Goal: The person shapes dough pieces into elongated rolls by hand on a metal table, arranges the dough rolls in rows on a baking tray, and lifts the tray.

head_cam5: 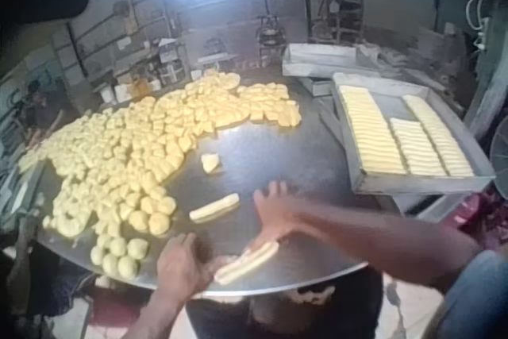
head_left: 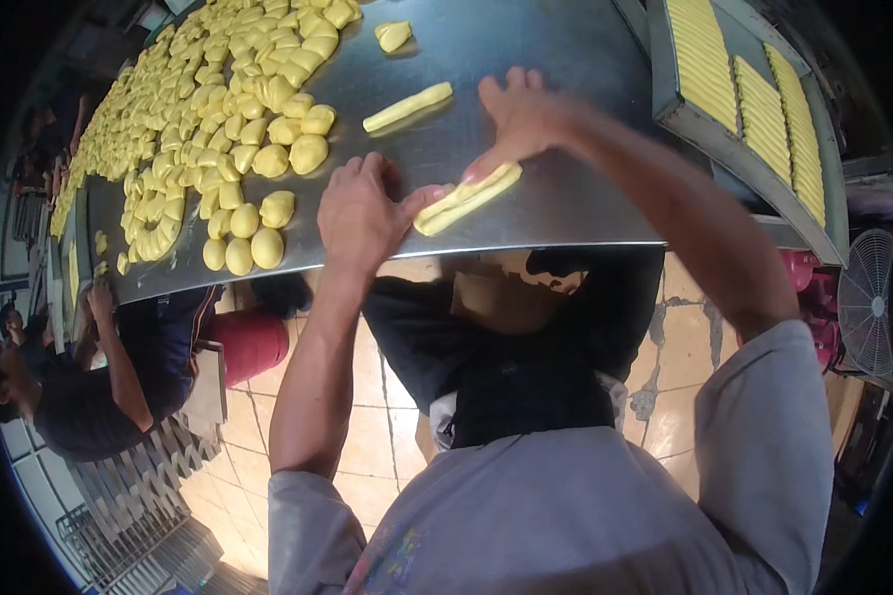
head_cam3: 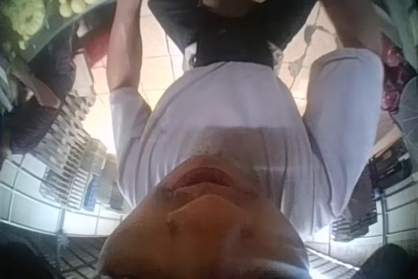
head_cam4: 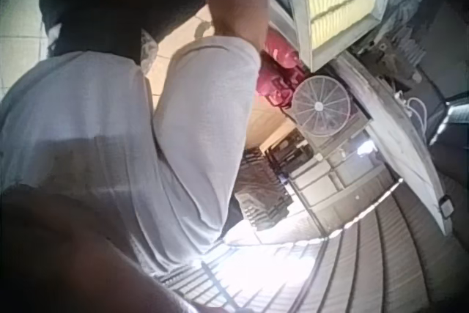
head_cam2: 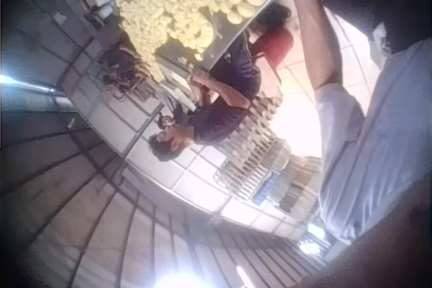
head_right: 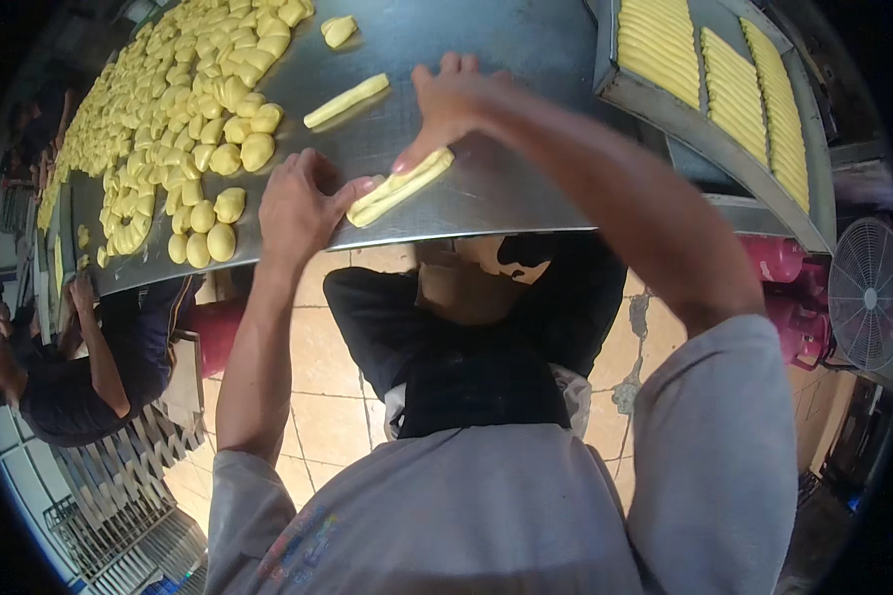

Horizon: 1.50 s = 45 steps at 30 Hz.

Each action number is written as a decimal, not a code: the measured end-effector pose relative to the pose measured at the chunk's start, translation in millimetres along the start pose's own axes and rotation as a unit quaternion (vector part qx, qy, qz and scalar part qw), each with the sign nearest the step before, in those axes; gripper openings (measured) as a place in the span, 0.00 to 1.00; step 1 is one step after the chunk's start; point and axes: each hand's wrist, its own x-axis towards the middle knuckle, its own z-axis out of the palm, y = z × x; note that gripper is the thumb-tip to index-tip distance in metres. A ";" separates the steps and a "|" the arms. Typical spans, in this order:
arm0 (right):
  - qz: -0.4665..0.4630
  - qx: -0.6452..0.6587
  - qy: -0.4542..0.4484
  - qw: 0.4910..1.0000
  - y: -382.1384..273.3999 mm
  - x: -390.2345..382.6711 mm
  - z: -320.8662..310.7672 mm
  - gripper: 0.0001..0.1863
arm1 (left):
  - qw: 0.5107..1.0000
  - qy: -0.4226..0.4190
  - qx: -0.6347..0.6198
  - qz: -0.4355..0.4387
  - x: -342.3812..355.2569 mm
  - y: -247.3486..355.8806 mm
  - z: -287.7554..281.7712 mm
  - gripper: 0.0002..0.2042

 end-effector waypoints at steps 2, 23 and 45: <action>0.004 0.016 0.059 0.998 -6.1 -4.9 6.1 0.53 | 1.000 0.005 0.026 -0.012 -1.1 -1.4 -0.9 0.29; 0.010 -0.020 -0.041 0.999 -22.1 -7.1 -2.8 0.62 | 0.991 -0.077 0.100 -0.048 9.3 18.9 -13.3 0.33; -0.062 0.117 0.034 0.991 14.0 -0.7 7.2 0.49 | 0.999 -0.031 -0.029 -0.031 8.8 -9.5 -8.6 0.25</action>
